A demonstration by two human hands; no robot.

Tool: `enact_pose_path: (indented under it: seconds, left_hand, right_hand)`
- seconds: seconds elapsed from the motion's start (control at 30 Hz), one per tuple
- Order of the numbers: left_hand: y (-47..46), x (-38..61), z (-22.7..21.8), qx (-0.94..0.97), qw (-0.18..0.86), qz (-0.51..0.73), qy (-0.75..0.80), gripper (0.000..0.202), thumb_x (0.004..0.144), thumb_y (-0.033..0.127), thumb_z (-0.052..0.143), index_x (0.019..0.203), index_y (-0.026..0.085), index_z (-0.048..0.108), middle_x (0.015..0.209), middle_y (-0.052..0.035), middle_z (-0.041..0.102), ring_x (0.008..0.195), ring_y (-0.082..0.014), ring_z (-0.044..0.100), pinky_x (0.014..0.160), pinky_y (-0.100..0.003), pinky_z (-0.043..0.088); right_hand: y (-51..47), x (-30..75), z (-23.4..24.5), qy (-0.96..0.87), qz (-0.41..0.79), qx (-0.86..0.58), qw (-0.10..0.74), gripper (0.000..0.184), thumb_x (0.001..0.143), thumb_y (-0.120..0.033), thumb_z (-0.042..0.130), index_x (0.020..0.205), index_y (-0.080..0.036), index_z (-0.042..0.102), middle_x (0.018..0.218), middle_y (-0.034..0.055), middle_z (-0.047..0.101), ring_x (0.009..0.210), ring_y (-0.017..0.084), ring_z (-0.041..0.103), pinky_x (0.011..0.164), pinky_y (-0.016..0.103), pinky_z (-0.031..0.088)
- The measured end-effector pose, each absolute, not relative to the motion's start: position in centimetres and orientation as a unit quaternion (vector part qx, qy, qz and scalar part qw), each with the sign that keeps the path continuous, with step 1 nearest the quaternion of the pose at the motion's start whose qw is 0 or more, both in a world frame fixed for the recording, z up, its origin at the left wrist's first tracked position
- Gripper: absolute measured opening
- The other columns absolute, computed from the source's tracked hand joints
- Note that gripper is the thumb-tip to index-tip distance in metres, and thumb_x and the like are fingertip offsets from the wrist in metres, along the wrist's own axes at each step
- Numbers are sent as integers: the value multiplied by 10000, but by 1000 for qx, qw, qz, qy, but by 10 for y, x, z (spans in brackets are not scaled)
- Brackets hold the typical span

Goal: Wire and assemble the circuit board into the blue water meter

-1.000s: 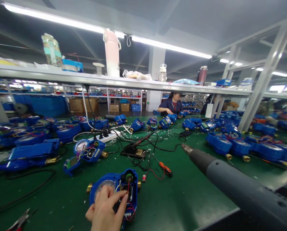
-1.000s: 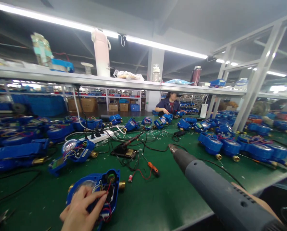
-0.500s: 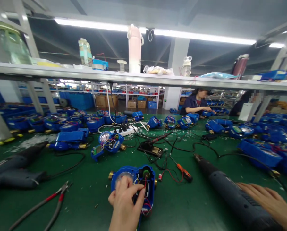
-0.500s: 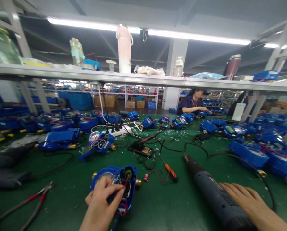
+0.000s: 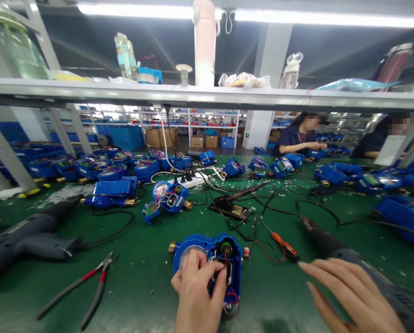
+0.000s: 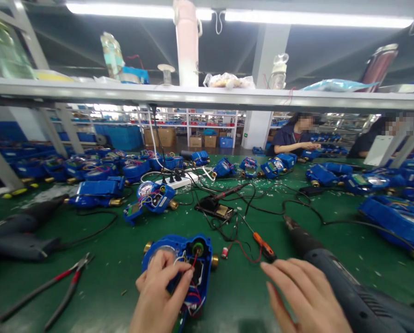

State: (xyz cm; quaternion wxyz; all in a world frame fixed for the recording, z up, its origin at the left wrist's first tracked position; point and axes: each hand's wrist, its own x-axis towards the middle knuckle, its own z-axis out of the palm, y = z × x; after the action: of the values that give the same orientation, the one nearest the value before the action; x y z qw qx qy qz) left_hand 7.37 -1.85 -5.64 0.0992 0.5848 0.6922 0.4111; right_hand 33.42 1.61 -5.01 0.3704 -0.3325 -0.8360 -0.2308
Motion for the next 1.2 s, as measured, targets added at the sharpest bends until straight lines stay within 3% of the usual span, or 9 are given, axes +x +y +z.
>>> enact_pose_path:
  seconds: [0.13,0.3,0.63,0.73,0.87,1.0,1.2]
  left_hand:
    - [-19,74,-58,586,99,418,686,157,798,178,608,759,277,722,828,-9,540,879,-230,561,777,-393,309]
    - [-17,72,-59,587,101,425,682,161,790,164,597,725,262,707,824,-13,546,880,-232,557,781,-403,319]
    - [-21,52,-47,645,90,408,640,130,815,249,585,727,251,681,859,-34,549,885,-238,552,803,-425,363]
    - [-16,25,-37,667,61,421,612,158,855,336,532,870,242,659,992,-61,587,974,-246,549,876,-438,400]
    - [4,0,-33,730,121,320,592,443,819,290,579,1259,252,547,1340,-99,521,1263,-288,449,1064,-504,351]
    - [12,4,-45,725,187,285,598,471,825,223,563,1294,199,535,1331,-115,525,1259,-248,471,1106,-426,355]
    - [-1,19,-67,678,152,282,661,497,863,320,487,1336,170,520,1367,-161,496,1297,-310,435,1098,-511,348]
  right_hand:
    - [26,247,-45,-855,-153,-270,417,197,931,-137,491,1057,-179,636,974,57,602,948,193,511,887,318,411]
    - [39,209,-51,-848,-155,-308,403,269,963,-166,400,1053,-176,654,1027,88,584,950,242,473,876,399,370]
    - [51,209,-44,-851,-215,-300,374,273,958,-178,400,961,-162,673,1016,91,602,963,255,470,940,416,318]
    - [53,208,-48,-850,-213,-290,385,263,975,-221,417,956,-154,670,978,81,620,934,244,483,932,420,322]
    - [52,202,-55,-835,-216,-314,397,297,996,-250,384,956,-149,660,954,71,633,896,235,497,884,421,321]
    - [42,194,-57,-804,-207,-376,412,336,994,-262,358,903,-148,661,870,67,619,805,221,485,781,391,321]
    - [36,186,-58,-799,-191,-429,375,272,935,-246,417,926,-145,669,757,50,586,747,236,470,701,379,297]
